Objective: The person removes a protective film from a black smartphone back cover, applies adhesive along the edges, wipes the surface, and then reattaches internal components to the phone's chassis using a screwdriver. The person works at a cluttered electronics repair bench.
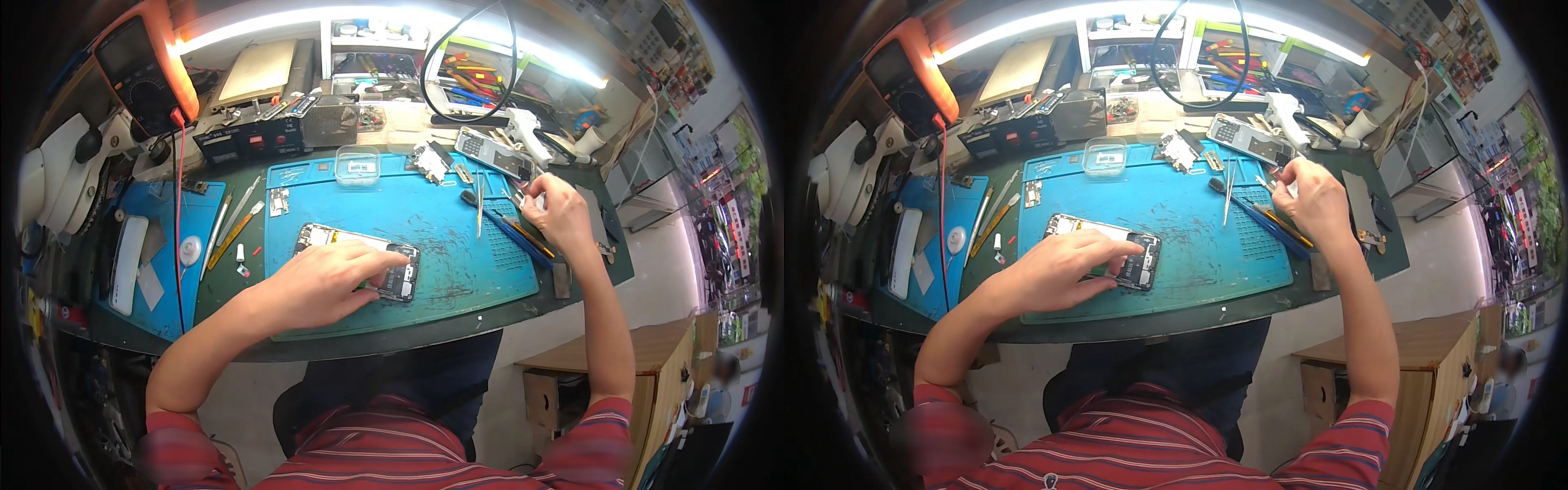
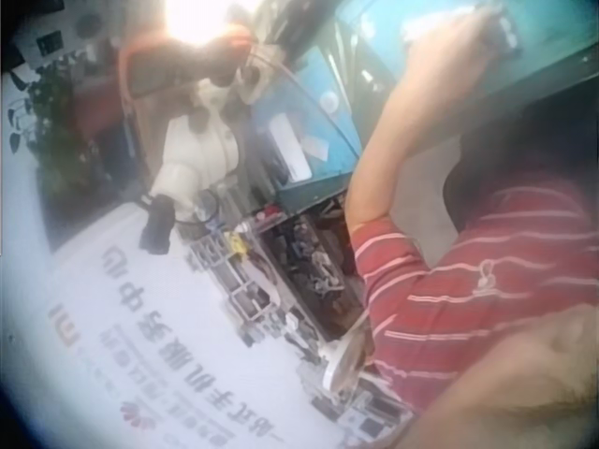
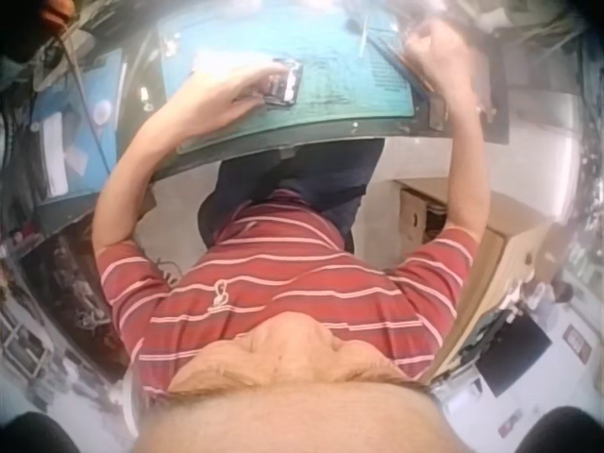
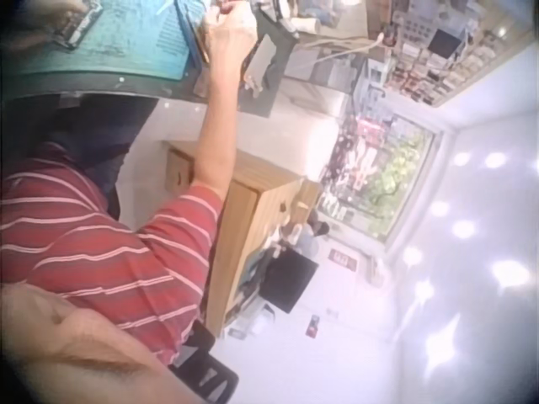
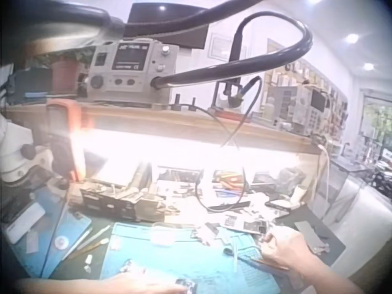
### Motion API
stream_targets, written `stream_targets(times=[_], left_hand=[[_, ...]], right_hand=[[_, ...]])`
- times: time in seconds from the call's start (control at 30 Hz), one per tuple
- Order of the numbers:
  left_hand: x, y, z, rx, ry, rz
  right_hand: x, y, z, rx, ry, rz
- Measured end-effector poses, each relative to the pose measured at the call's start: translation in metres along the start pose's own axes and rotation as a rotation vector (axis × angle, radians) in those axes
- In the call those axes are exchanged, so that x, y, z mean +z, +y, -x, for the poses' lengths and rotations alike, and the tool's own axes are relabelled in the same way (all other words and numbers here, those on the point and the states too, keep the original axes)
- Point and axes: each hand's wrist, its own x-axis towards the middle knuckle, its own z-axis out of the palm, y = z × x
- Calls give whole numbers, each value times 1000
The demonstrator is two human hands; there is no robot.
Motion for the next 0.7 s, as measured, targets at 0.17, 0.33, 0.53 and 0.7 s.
stream_targets(times=[0.17,0.33,0.53,0.7], left_hand=[[5,-6,5,18,43,7],[12,-10,8,29,87,28],[19,-12,12,89,175,32],[22,-8,16,160,219,-79]], right_hand=[[-8,-39,22,-192,206,-179],[29,-95,63,-273,36,-426],[34,-93,77,-495,131,-298],[19,-75,84,-669,-45,-343]])
